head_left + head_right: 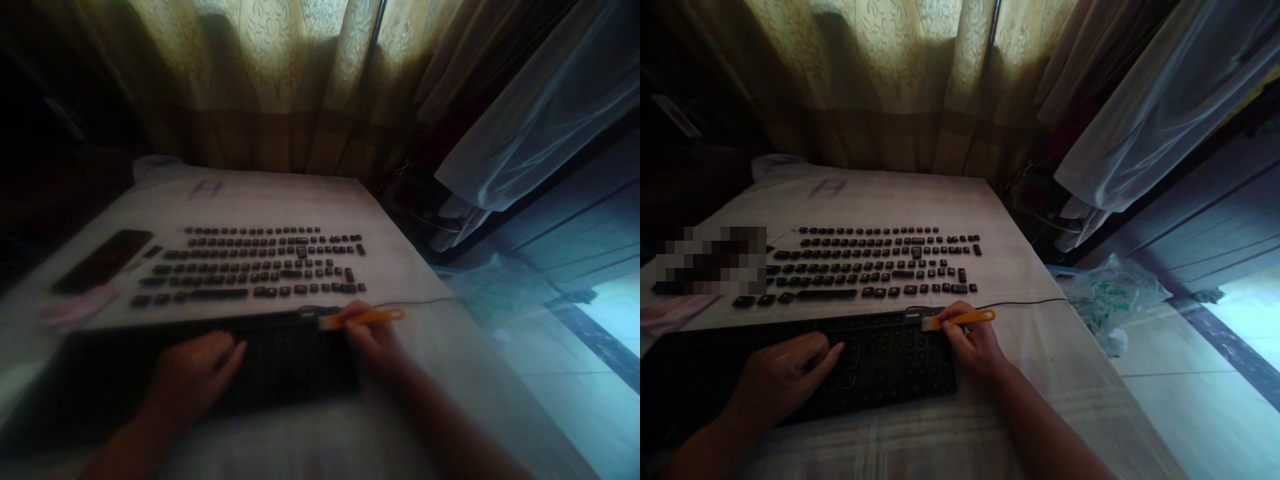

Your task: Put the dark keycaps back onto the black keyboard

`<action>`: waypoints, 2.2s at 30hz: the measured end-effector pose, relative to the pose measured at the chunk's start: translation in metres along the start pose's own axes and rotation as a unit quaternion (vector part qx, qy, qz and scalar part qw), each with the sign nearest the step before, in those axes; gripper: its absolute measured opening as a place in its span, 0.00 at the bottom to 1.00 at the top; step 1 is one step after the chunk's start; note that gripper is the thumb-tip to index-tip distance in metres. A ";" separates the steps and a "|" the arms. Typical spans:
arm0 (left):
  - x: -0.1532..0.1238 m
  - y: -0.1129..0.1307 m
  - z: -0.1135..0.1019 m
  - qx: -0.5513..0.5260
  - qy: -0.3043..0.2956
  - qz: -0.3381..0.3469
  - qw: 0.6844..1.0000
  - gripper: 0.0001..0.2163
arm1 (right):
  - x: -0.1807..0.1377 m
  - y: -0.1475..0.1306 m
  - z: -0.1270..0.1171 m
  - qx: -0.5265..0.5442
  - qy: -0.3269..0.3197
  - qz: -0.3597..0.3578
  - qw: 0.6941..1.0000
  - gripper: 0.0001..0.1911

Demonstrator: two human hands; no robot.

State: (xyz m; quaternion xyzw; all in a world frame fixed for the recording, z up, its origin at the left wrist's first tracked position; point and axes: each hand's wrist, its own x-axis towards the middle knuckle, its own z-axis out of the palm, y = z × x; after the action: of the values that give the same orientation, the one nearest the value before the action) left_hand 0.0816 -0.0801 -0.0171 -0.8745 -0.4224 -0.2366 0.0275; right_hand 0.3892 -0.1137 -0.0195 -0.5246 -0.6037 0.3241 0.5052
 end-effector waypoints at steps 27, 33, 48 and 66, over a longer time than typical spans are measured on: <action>0.001 0.001 0.000 0.004 0.009 0.006 1.000 0.19 | -0.002 -0.001 0.002 -0.082 -0.016 -0.057 0.995 0.05; -0.001 -0.002 0.002 0.004 0.003 0.010 1.000 0.18 | -0.003 -0.002 0.004 -0.085 -0.019 -0.026 0.996 0.05; 0.001 0.001 -0.001 -0.009 0.009 0.002 1.000 0.18 | -0.003 0.005 0.005 -0.045 -0.027 0.027 0.998 0.10; 0.001 0.001 -0.001 0.005 0.005 0.008 1.000 0.18 | -0.007 0.009 0.008 -0.045 -0.003 0.011 0.999 0.10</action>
State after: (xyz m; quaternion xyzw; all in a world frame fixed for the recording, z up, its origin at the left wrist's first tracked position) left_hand 0.0829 -0.0799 -0.0157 -0.8768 -0.4160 -0.2386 0.0357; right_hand 0.3842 -0.1172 -0.0318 -0.5521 -0.6138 0.3036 0.4757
